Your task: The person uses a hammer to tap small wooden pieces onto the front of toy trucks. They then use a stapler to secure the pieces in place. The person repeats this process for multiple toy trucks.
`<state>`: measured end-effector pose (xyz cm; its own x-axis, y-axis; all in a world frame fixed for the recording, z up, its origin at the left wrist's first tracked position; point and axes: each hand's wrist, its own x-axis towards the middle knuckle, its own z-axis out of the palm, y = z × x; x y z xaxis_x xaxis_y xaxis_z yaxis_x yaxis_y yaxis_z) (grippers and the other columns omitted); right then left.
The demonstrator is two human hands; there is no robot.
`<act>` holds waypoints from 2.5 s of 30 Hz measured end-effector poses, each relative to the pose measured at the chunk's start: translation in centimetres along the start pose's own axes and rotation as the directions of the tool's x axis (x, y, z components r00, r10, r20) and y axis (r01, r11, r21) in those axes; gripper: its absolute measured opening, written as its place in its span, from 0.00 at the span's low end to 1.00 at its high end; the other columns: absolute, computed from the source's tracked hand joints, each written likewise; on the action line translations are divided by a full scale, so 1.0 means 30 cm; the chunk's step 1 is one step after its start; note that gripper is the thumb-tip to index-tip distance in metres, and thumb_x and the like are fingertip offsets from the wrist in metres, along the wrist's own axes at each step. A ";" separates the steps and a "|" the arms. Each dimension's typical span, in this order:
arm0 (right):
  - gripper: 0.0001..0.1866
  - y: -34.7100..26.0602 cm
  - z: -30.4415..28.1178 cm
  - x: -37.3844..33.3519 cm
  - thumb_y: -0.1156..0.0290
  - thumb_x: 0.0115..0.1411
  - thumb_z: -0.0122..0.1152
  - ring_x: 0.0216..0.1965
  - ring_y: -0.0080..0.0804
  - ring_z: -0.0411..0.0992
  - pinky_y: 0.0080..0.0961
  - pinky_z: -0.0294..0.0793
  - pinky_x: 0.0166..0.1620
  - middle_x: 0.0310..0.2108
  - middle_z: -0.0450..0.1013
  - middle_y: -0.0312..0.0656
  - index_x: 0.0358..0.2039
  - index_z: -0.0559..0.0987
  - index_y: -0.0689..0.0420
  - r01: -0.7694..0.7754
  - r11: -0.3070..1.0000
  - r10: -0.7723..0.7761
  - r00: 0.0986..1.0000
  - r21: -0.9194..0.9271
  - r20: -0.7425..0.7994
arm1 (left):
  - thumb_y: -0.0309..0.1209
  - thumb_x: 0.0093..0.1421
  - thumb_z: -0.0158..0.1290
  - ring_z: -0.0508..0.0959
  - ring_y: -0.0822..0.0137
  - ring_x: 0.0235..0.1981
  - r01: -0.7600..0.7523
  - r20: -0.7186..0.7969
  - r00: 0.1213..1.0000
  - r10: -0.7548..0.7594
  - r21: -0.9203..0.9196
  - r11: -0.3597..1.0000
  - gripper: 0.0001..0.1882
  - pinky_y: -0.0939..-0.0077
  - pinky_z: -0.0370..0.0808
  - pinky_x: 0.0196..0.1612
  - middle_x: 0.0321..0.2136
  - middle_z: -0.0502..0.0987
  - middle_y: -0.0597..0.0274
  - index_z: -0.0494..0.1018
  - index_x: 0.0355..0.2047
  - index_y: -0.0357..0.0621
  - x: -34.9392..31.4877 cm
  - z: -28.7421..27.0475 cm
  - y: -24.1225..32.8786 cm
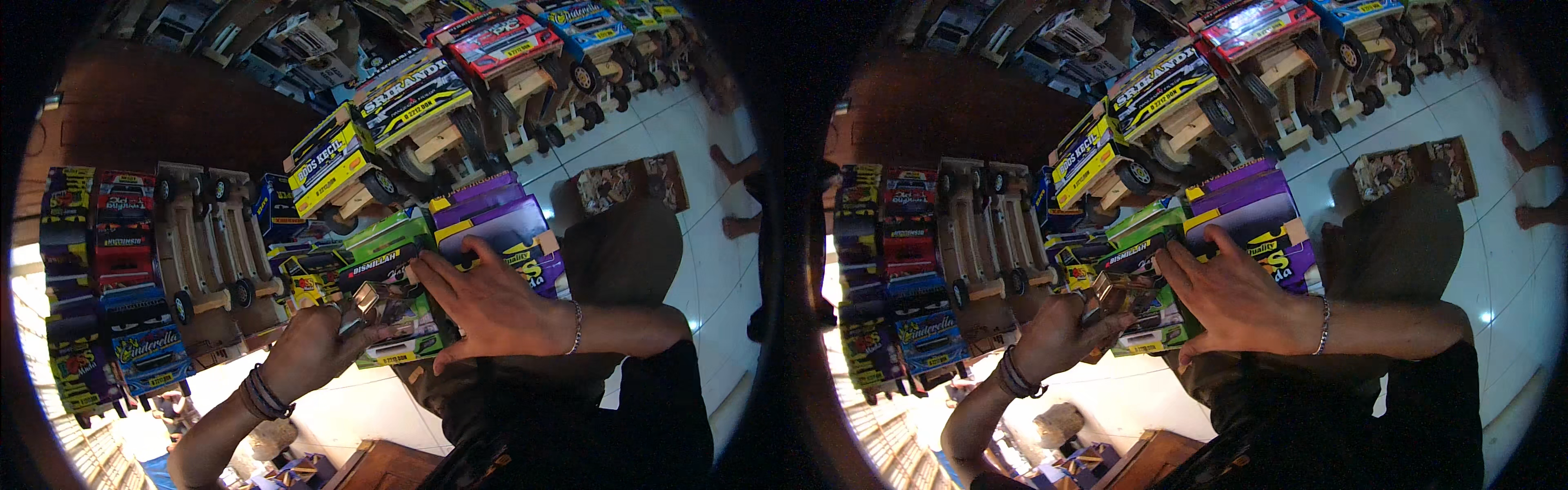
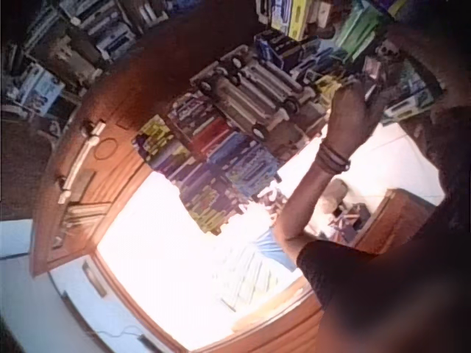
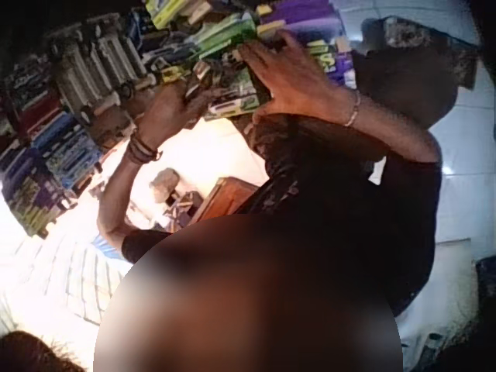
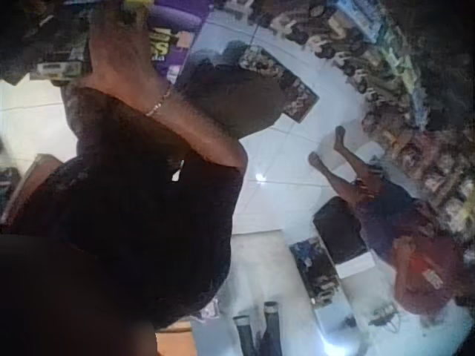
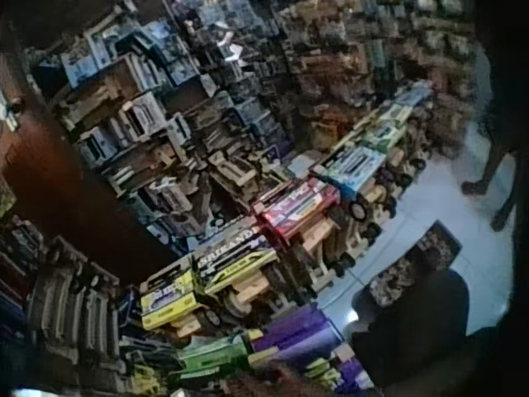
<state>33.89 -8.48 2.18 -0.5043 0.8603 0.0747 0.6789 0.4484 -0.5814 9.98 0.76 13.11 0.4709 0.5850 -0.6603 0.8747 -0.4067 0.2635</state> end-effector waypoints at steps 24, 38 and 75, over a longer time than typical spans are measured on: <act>0.61 0.003 0.016 0.004 0.29 0.52 0.62 0.62 0.50 0.68 0.50 0.53 0.66 0.63 0.64 0.65 0.63 0.60 0.77 0.038 0.998 -0.039 0.999 -0.048 -0.017 | 0.48 0.64 0.61 0.81 0.50 0.20 0.120 -0.006 0.993 -0.120 -0.077 0.990 0.25 0.58 0.77 0.25 0.19 0.79 0.47 0.76 0.37 0.31 0.013 -0.006 0.084; 0.58 0.003 0.030 0.004 0.32 0.50 0.66 0.54 0.43 0.74 0.50 0.55 0.66 0.59 0.67 0.63 0.58 0.67 0.78 0.062 0.996 -0.068 0.992 -0.059 -0.107 | 0.45 0.60 0.65 0.80 0.46 0.17 -0.071 -0.285 0.957 0.049 -0.067 0.995 0.25 0.58 0.75 0.21 0.14 0.75 0.43 0.77 0.28 0.30 0.020 0.142 -0.031; 0.80 0.100 -0.109 -0.385 0.35 0.33 0.82 0.68 0.61 0.58 0.50 0.59 0.69 0.69 0.53 0.62 0.74 0.44 0.64 -0.363 0.914 0.380 0.922 0.182 -0.073 | 0.43 0.64 0.61 0.82 0.41 0.32 -0.458 -0.289 0.857 0.426 -0.051 0.887 0.25 0.53 0.77 0.35 0.27 0.80 0.40 0.75 0.47 0.29 -0.082 0.008 0.156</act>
<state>43.51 -16.28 2.23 -0.1675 0.9815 -0.0930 0.7065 0.0537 -0.7057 12.90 -2.74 15.80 0.8095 0.5310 -0.2505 0.5663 -0.5932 0.5722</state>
